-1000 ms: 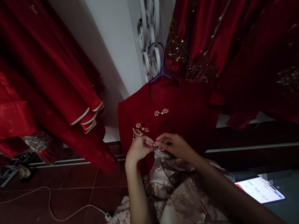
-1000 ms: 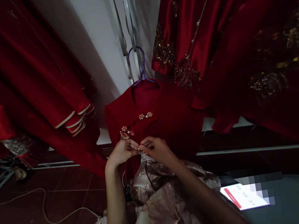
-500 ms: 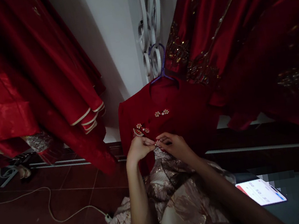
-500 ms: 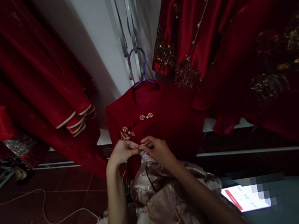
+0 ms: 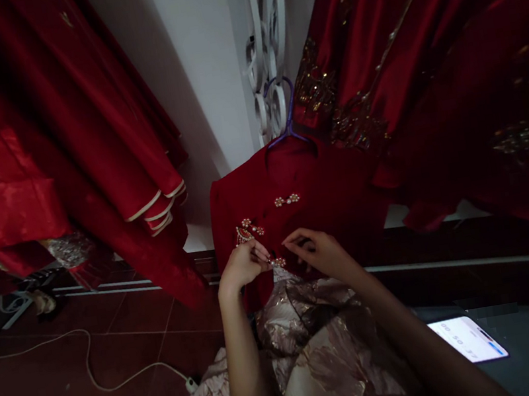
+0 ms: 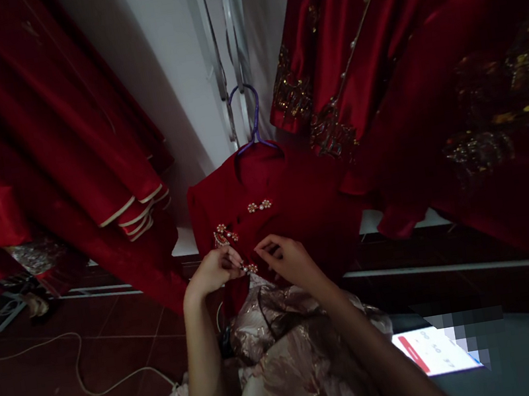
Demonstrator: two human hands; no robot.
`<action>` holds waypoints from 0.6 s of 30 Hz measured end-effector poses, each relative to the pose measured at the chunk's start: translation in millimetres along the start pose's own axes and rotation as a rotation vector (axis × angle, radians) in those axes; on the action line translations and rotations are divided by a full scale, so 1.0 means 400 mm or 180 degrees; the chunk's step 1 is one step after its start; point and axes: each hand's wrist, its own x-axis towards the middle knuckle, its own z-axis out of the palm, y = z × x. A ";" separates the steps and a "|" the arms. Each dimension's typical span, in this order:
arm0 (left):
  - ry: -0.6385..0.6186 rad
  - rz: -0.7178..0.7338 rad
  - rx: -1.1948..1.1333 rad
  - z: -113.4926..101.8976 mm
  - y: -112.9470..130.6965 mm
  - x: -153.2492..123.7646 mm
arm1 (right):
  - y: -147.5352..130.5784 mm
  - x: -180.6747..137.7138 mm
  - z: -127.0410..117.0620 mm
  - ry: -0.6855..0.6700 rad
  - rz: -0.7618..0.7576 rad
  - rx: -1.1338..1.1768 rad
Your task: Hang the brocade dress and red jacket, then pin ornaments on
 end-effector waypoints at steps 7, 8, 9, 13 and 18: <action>-0.0138 0.0182 0.0529 -0.009 0.015 -0.015 | -0.026 -0.008 -0.021 -0.0003 -0.0086 -0.0343; -0.0107 0.0203 0.0573 -0.009 0.014 -0.015 | -0.022 -0.008 -0.018 -0.0076 -0.0080 -0.0386; -0.0098 0.0220 0.0600 -0.009 0.012 -0.013 | -0.017 -0.008 -0.013 -0.0154 -0.0055 -0.0424; -0.0295 0.0201 0.0520 -0.002 -0.002 -0.003 | 0.011 -0.009 0.009 -0.0322 0.0129 -0.0514; -0.0416 0.0132 0.0500 0.012 -0.019 0.011 | 0.046 -0.001 0.029 -0.0351 0.0116 -0.0564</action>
